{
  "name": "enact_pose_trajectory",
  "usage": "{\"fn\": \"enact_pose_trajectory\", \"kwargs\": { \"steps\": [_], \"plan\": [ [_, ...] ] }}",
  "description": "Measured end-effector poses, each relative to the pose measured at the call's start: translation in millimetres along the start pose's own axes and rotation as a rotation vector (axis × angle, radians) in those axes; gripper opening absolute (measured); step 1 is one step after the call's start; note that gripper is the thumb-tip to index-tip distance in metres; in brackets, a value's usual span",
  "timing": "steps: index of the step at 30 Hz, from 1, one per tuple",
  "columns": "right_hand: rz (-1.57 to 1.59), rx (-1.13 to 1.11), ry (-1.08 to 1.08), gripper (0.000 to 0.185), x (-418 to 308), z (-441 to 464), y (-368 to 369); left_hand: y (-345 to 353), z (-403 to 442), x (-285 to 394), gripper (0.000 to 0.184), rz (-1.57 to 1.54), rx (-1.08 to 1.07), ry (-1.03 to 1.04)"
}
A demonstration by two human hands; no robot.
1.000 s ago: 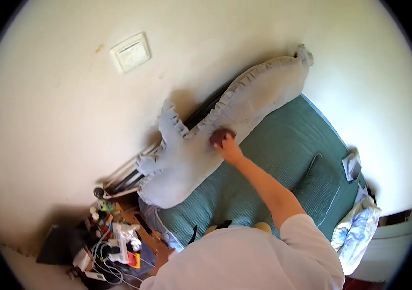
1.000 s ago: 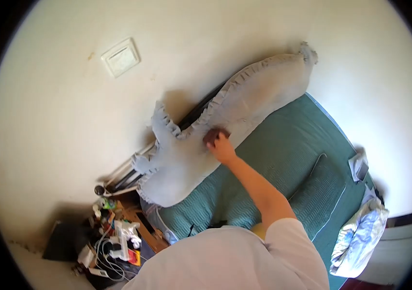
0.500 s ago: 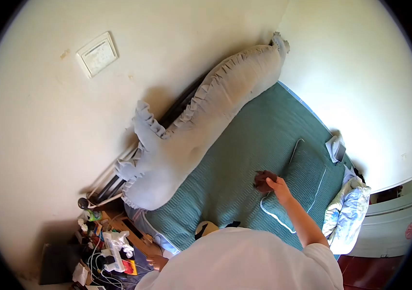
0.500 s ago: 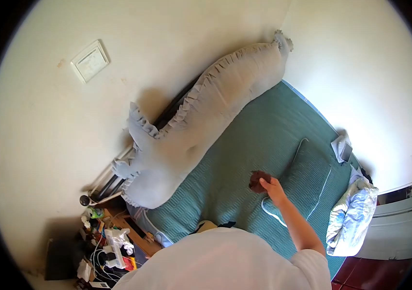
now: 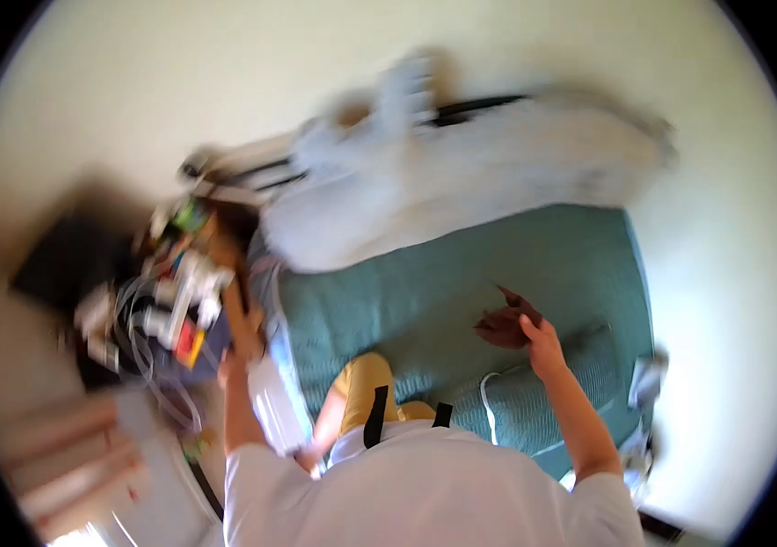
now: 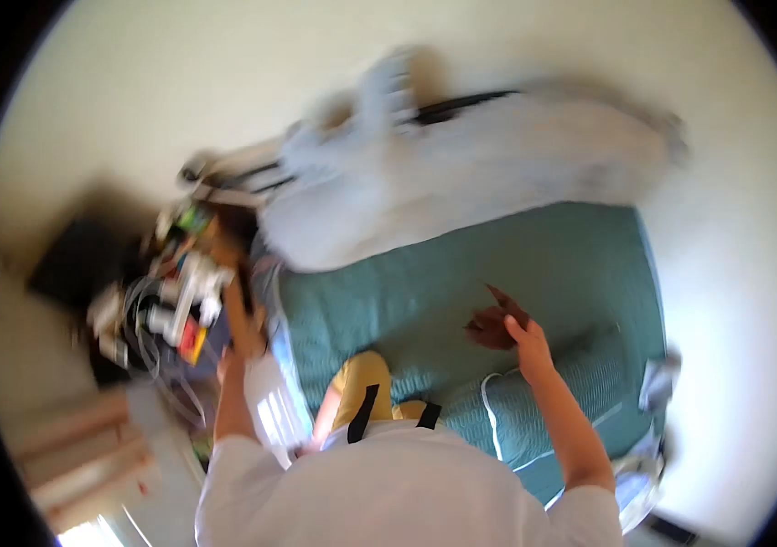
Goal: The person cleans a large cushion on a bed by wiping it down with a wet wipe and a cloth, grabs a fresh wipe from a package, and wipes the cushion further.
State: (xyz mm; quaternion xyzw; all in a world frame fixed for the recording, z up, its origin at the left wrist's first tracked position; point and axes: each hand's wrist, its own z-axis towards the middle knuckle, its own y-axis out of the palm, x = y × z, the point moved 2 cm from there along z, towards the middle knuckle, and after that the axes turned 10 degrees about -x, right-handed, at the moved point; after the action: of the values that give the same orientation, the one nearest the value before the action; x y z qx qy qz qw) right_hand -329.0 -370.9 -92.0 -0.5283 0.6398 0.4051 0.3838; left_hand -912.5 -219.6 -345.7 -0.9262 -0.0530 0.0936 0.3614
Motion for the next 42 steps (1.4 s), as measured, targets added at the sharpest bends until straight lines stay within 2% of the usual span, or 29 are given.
{"fn": "enact_pose_trajectory", "kwargs": {
  "steps": [1,3,6,9,12,14,18,20,23,26,30,33,34,36,37,39,41,42],
  "plan": [
    [-0.012,-0.038,-0.004,0.04,-7,2,9,-22,-25,12,0.041,-0.235,-0.015,-0.139],
    [0.024,-0.049,0.041,0.045,12,1,15,-14,-14,3,0.035,-0.322,-0.031,-0.26],
    [0.053,0.081,0.187,0.047,56,-10,-18,-1,-1,-3,0.03,-0.317,0.045,-0.202],
    [0.112,-0.079,0.186,0.045,62,-28,-15,-7,-14,1,0.029,-0.368,0.082,-0.188],
    [0.227,-0.002,0.237,0.049,97,-40,-49,-9,-16,1,0.028,-0.367,0.057,-0.205],
    [0.356,0.174,0.293,0.048,116,-46,-62,-10,-15,1,0.028,-0.351,0.031,-0.19],
    [0.516,0.198,0.271,0.041,155,-39,-54,-6,-6,-3,0.029,-0.314,0.05,-0.162],
    [0.575,0.273,0.253,0.041,180,-31,-44,-2,1,-8,0.028,-0.325,0.037,-0.083],
    [0.588,0.276,0.205,0.04,195,-24,3,-19,-17,-9,0.032,-0.259,0.019,0.014],
    [0.572,0.374,0.128,0.042,207,-29,64,-10,-8,-12,0.037,-0.23,0.008,0.089],
    [0.633,0.391,-0.03,0.041,245,-63,146,-10,-5,-15,0.033,-0.251,-0.034,0.141],
    [0.805,0.509,0.073,0.036,291,-102,187,-16,-14,-20,0.037,-0.269,-0.083,0.272],
    [0.801,0.524,0.058,0.036,292,-109,200,-16,-10,-20,0.037,-0.267,-0.083,0.294],
    [0.69,0.661,0.119,0.035,289,-123,220,-21,-10,-24,0.05,-0.195,-0.134,0.366],
    [0.685,0.671,0.11,0.035,285,-130,227,-31,-12,-28,0.048,-0.047,-0.146,0.54],
    [0.624,0.658,-0.049,0.037,275,-139,234,-78,-30,-29,0.038,0.102,0.001,0.734],
    [0.622,0.685,-0.054,0.037,264,-145,254,-109,-12,-21,0.031,-0.037,0.361,0.652],
    [0.625,0.702,-0.06,0.036,260,-144,265,-132,-13,-22,0.026,0.078,0.777,0.574]
  ]
}}
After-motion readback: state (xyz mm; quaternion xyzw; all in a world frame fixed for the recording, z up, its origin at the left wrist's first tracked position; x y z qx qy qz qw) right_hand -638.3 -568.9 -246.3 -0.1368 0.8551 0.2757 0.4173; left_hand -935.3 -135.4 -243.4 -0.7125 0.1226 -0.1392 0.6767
